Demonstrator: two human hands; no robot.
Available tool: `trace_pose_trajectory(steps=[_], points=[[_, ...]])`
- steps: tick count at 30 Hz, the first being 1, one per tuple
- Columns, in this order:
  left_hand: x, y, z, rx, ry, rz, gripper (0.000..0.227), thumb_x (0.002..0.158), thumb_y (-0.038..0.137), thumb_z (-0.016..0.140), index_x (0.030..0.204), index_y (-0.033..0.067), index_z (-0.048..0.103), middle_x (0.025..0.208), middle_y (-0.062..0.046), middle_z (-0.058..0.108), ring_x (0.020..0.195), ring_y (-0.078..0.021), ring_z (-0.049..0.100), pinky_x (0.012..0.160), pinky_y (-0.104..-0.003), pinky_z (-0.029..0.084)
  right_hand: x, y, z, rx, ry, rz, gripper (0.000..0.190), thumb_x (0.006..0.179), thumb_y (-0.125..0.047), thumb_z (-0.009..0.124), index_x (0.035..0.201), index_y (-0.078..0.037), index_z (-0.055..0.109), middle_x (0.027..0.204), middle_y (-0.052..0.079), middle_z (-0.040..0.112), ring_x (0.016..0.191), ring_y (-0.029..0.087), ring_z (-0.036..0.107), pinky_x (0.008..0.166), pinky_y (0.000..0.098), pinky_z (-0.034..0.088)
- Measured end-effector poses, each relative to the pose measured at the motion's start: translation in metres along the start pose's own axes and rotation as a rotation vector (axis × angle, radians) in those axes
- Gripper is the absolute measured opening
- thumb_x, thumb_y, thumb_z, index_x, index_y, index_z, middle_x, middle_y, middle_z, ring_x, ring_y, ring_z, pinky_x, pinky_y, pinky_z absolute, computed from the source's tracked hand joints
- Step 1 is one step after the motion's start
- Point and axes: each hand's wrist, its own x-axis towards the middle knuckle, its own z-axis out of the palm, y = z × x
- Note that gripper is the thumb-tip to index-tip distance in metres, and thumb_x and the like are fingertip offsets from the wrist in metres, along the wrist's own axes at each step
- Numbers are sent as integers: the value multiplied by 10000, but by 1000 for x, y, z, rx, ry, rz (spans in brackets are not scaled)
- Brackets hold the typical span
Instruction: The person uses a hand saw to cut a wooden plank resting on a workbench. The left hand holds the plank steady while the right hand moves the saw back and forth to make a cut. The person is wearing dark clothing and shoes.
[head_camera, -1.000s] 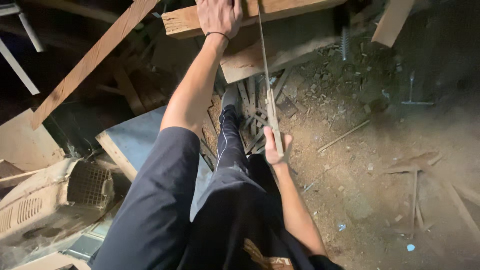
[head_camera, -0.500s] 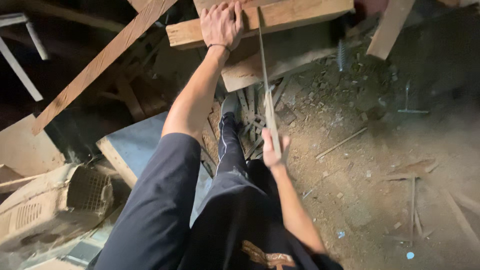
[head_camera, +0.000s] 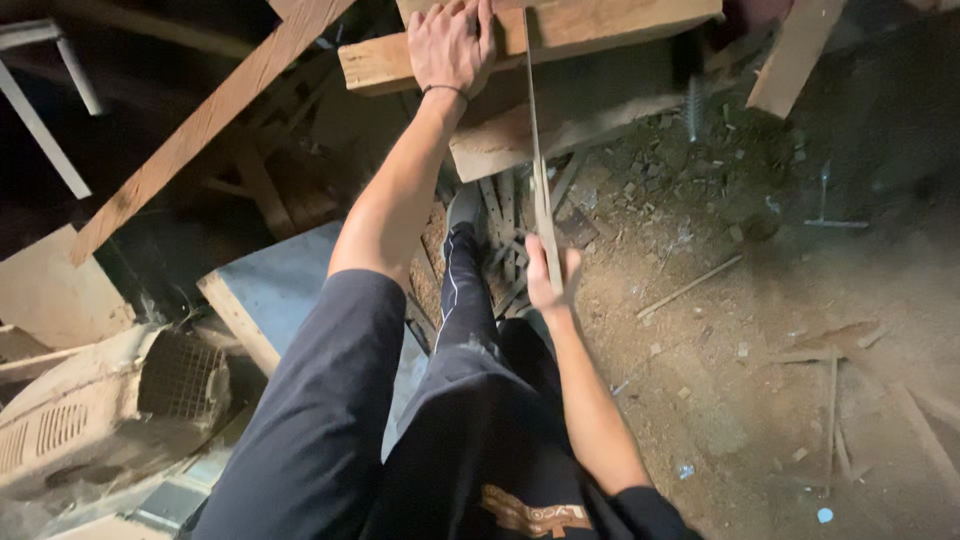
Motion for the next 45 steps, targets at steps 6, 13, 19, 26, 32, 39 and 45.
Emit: trace_pose_trajectory(steps=[6, 13, 19, 26, 32, 39, 45], points=[[2, 6, 0, -32, 61, -57, 303, 975, 327, 532, 844, 171, 756, 822, -60, 734, 824, -269, 683, 755, -431, 429, 29, 34, 31, 11, 5, 50, 379, 983, -249, 686, 703, 6, 662, 542, 83, 566, 439, 158, 527, 431, 344, 354], [4, 6, -7, -38, 29, -8, 328, 998, 323, 493, 924, 171, 774, 858, -78, 747, 810, -293, 674, 751, -442, 427, -29, 23, -14, 6, 37, -72, 317, 965, -256, 697, 727, -48, 717, 570, 9, 632, 491, 93, 610, 452, 320, 458], [7, 11, -10, -32, -25, -82, 333, 992, 331, 501, 865, 178, 769, 811, -78, 732, 813, -293, 676, 762, -449, 430, 32, 31, 11, 31, -5, 13, 357, 966, -278, 696, 692, -51, 667, 546, -9, 538, 490, 91, 507, 451, 330, 350], [8, 10, -9, -9, -28, -59, 364, 997, 338, 503, 804, 158, 753, 792, -73, 707, 796, -289, 666, 756, -441, 429, -19, 6, -22, -32, 18, -11, 298, 948, -239, 706, 722, -45, 689, 571, -30, 602, 529, 70, 586, 472, 295, 421], [5, 11, -9, -24, -35, -73, 348, 998, 333, 501, 819, 168, 750, 799, -65, 712, 806, -288, 670, 764, -437, 431, 51, 29, 13, 63, -55, 120, 378, 962, -248, 704, 641, -57, 640, 532, -25, 519, 463, 70, 473, 428, 287, 294], [4, 12, -8, -16, -12, -63, 347, 1006, 327, 496, 856, 158, 760, 801, -76, 716, 802, -292, 670, 772, -437, 423, -35, 34, -31, -131, -37, -31, 281, 992, -268, 673, 822, -48, 714, 630, 13, 616, 565, 130, 606, 529, 308, 439], [7, 12, -6, -23, -8, -45, 348, 1004, 328, 500, 857, 154, 764, 821, -76, 722, 823, -288, 677, 775, -426, 428, 61, 33, 12, -18, -46, 224, 366, 943, -307, 708, 677, -57, 687, 518, 19, 580, 399, 140, 500, 374, 325, 321]])
